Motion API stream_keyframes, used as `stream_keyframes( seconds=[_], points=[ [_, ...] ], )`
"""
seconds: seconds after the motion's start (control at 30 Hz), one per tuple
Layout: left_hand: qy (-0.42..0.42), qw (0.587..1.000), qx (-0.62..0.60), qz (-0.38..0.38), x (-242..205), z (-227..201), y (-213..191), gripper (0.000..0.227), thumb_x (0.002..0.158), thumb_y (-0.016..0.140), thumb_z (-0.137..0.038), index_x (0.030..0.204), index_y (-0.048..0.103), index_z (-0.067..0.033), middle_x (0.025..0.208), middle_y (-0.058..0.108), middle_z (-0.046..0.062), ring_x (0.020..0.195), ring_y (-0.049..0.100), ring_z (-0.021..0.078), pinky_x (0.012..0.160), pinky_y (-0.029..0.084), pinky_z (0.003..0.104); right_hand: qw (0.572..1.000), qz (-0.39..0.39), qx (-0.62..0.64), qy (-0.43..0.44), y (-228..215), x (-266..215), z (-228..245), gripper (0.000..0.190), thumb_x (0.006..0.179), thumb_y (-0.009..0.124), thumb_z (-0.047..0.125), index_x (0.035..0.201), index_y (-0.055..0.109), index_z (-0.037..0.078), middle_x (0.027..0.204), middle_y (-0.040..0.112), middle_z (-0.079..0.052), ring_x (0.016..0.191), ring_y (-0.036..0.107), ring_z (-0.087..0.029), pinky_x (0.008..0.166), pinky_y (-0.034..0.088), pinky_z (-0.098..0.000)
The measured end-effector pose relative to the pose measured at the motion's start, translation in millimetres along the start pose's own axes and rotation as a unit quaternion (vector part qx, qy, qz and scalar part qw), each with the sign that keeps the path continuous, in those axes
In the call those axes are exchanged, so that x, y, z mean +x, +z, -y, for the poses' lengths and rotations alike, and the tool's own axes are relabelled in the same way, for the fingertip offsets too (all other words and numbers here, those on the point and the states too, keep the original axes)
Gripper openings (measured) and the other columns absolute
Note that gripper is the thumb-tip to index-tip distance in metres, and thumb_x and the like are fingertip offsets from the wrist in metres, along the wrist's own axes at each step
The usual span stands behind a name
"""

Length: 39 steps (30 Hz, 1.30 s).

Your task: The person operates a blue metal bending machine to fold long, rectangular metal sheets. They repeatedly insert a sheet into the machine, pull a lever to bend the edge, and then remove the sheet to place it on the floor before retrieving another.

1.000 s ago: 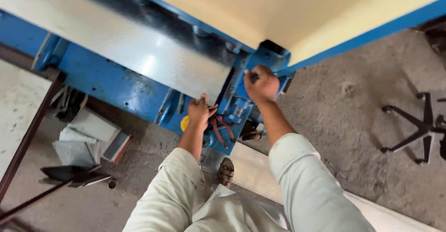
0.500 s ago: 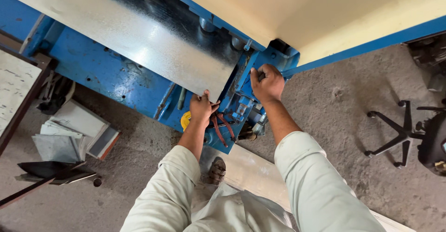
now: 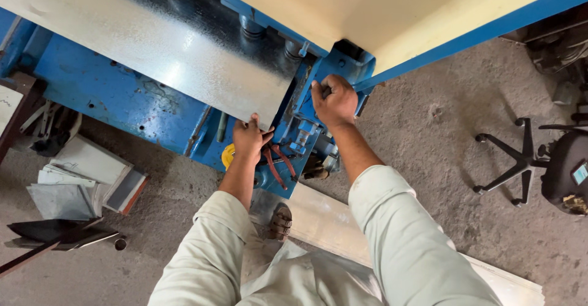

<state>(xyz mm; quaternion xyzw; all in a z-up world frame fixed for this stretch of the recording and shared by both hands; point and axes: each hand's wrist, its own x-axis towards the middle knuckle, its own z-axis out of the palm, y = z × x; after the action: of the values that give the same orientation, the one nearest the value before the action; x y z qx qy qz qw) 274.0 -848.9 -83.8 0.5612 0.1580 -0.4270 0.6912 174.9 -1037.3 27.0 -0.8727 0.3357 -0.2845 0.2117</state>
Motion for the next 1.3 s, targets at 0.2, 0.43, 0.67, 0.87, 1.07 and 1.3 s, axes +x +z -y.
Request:
stream_keyframes(
  seconds=[0.2, 0.43, 0.67, 0.87, 1.07, 1.3],
  points=[
    [0.004, 1.0, 0.015, -0.013, -3, -2, 2, 0.037, 0.106, 0.05, -0.022, 0.131, 0.04, 0.0029, 0.121, 0.062, 0.022, 0.094, 0.075, 0.0373, 0.082, 0.066, 0.05, 1.0, -0.004, -0.01, 0.0, -1, 0, -1, 0.034, 0.088, 0.08, 0.022, 0.069, 0.054, 0.012, 0.069, 0.06, -0.003, 0.059, 0.059, -0.024, 0.052, 0.047, -0.0396],
    [0.034, 0.998, 0.026, -0.038, -3, 4, 8, 0.039, 0.105, 0.051, -0.025, 0.132, 0.042, 0.0011, 0.116, 0.065, 0.023, 0.087, 0.075, 0.0348, 0.075, 0.065, 0.048, 1.0, -0.006, 0.013, -0.005, 0, 0, -6, 0.03, 0.089, 0.079, 0.021, 0.071, 0.056, 0.013, 0.07, 0.061, -0.002, 0.059, 0.06, -0.024, 0.051, 0.047, -0.0399],
    [0.035, 0.996, 0.054, -0.063, 0, 9, 9, 0.039, 0.106, 0.048, -0.025, 0.133, 0.042, 0.0022, 0.115, 0.066, 0.021, 0.085, 0.075, 0.0315, 0.076, 0.066, 0.046, 0.999, -0.023, 0.035, 0.001, 0, -1, -7, 0.03, 0.086, 0.08, 0.02, 0.07, 0.056, 0.012, 0.068, 0.061, -0.002, 0.057, 0.06, -0.022, 0.051, 0.047, -0.0385],
    [0.033, 0.997, 0.042, -0.049, -3, 10, 11, 0.041, 0.108, 0.045, -0.029, 0.129, 0.049, 0.0061, 0.114, 0.069, 0.021, 0.088, 0.075, 0.0292, 0.081, 0.066, 0.044, 0.998, -0.019, 0.056, 0.004, -3, 0, -5, 0.03, 0.087, 0.08, 0.018, 0.07, 0.056, 0.013, 0.068, 0.06, -0.001, 0.056, 0.058, -0.02, 0.05, 0.047, -0.0366],
    [0.009, 0.995, 0.056, -0.077, -9, 2, 18, 0.039, 0.107, 0.044, -0.027, 0.129, 0.045, 0.0047, 0.116, 0.065, 0.021, 0.09, 0.074, 0.0313, 0.082, 0.064, 0.043, 0.999, -0.005, 0.049, 0.008, -5, 1, -4, 0.031, 0.088, 0.08, 0.018, 0.069, 0.055, 0.013, 0.067, 0.06, 0.0, 0.055, 0.058, -0.019, 0.049, 0.047, -0.0358],
    [0.027, 0.997, 0.044, -0.063, -10, 6, 17, 0.041, 0.108, 0.045, -0.03, 0.129, 0.047, 0.0049, 0.116, 0.067, 0.02, 0.092, 0.075, 0.0294, 0.084, 0.066, 0.042, 0.999, -0.006, 0.048, 0.011, -3, 1, -5, 0.031, 0.089, 0.079, 0.02, 0.07, 0.055, 0.013, 0.068, 0.06, 0.0, 0.055, 0.058, -0.018, 0.048, 0.047, -0.036]
  ],
)
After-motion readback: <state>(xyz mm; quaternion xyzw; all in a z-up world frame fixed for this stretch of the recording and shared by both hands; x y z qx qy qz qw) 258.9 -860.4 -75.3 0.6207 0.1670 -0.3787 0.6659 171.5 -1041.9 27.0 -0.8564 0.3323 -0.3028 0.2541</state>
